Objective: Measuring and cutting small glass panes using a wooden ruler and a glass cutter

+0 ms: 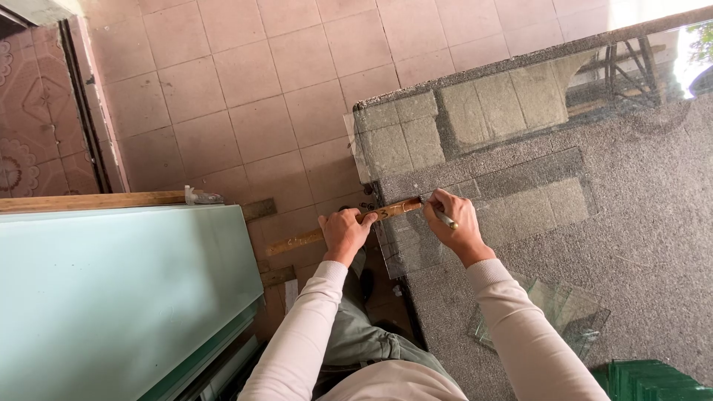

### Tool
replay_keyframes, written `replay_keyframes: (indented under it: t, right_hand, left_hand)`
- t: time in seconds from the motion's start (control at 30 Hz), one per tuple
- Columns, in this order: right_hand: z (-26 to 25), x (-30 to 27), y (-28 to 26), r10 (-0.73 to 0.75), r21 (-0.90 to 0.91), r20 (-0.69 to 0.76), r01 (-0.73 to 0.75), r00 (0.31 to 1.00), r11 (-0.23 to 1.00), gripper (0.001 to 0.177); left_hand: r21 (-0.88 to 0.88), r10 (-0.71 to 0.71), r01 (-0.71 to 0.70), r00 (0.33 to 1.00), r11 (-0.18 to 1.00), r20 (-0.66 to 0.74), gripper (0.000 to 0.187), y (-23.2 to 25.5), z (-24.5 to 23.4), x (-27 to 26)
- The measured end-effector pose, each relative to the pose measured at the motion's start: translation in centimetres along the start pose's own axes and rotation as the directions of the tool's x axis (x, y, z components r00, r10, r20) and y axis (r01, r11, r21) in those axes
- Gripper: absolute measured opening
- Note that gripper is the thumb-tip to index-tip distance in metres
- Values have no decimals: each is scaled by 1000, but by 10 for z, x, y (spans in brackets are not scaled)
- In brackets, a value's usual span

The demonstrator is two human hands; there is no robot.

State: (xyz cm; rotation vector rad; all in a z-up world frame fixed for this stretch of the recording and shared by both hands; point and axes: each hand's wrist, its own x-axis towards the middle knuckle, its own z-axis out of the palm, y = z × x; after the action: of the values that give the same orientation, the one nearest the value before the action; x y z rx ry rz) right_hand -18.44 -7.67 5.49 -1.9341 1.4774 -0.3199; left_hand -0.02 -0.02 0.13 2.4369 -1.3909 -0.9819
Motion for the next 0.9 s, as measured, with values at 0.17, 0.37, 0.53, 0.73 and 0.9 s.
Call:
replay_keyframes:
  t: [0.17,0.37,0.53,0.73,0.9]
  right_hand:
    - [4,-13,10,-44,-2,-10,44,999,999,10]
    - [-7,-100,28,5,24,-30,-5,1000,1000,10]
    - [-12,-139,31,135,80,-43,-132,990,988,10]
    - [-22,-150,37,344,147,-67,-332,937,932,9]
    - [-28,-182,52,286,443,-100,-214,953,870,22]
  left_hand:
    - [29,10,-9,1000,1000,-18,48,2,8,-12]
    - [68,-12,4,994,998,106,51,7,29,-88]
    - [48,-12,-1,961,999,276,49,-2,44,-113]
    - [-128,2,64,885,990,465,56,-6,19,-86]
    - [-446,-221,282,958,849,183,26,-5,48,-25]
